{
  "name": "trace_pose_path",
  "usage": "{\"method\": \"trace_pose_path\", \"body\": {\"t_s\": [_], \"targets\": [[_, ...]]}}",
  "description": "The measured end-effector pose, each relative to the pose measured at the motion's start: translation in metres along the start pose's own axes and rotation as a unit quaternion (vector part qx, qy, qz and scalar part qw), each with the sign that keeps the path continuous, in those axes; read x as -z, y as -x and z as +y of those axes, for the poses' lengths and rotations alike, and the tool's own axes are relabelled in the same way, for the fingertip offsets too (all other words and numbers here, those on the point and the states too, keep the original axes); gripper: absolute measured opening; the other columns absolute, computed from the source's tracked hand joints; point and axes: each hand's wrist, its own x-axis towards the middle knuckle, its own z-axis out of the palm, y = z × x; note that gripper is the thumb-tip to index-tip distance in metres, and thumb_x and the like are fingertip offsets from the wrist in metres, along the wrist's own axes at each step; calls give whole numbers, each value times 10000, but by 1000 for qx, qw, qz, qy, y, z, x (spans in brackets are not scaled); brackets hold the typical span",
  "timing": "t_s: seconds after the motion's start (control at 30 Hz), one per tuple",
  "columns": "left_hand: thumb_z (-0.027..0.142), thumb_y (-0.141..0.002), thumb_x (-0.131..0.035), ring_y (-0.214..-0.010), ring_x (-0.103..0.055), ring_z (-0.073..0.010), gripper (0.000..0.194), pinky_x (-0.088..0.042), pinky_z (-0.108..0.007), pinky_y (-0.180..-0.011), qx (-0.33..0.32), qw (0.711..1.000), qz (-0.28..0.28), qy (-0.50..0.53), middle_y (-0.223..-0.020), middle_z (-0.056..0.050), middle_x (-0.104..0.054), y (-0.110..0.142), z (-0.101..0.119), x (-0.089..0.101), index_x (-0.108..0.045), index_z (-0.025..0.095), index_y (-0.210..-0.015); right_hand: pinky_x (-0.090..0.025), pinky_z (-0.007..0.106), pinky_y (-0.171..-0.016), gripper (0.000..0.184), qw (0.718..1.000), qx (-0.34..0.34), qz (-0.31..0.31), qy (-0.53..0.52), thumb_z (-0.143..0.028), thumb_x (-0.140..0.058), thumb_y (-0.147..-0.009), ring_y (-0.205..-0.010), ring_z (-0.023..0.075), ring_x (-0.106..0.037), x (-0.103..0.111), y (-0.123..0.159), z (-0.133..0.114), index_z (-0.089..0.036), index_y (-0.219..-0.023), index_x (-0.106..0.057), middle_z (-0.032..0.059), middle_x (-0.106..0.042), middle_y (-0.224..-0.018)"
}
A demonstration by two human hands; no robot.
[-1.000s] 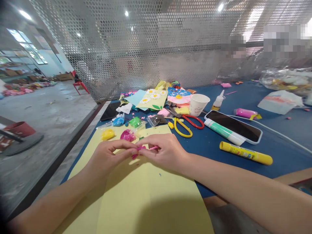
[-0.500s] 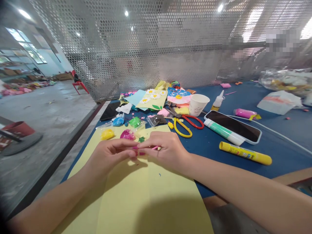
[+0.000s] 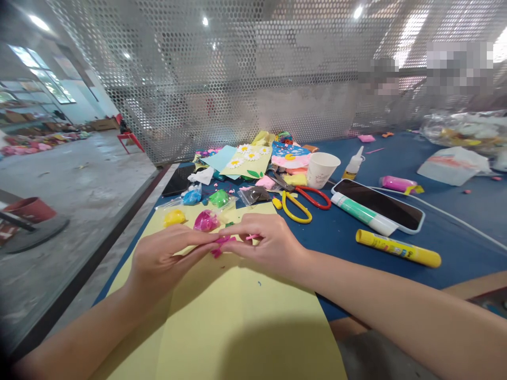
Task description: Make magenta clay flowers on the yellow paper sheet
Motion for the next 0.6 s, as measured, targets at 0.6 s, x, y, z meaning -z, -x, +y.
{"method": "trace_pose_path", "body": {"t_s": [0.6], "targets": [[298,-849,-675,-669,-695,-139,109,-509,-239,-602,24,1000,-9,-17,-778,-8,-762,-1,2,-1,-713,198,-868,-381,192,-485,83,1000,-4,3,16,-156,-659,-807,-497,73,-491,-1,0,-4,-162,-806,-742,2,-621,-589]]}}
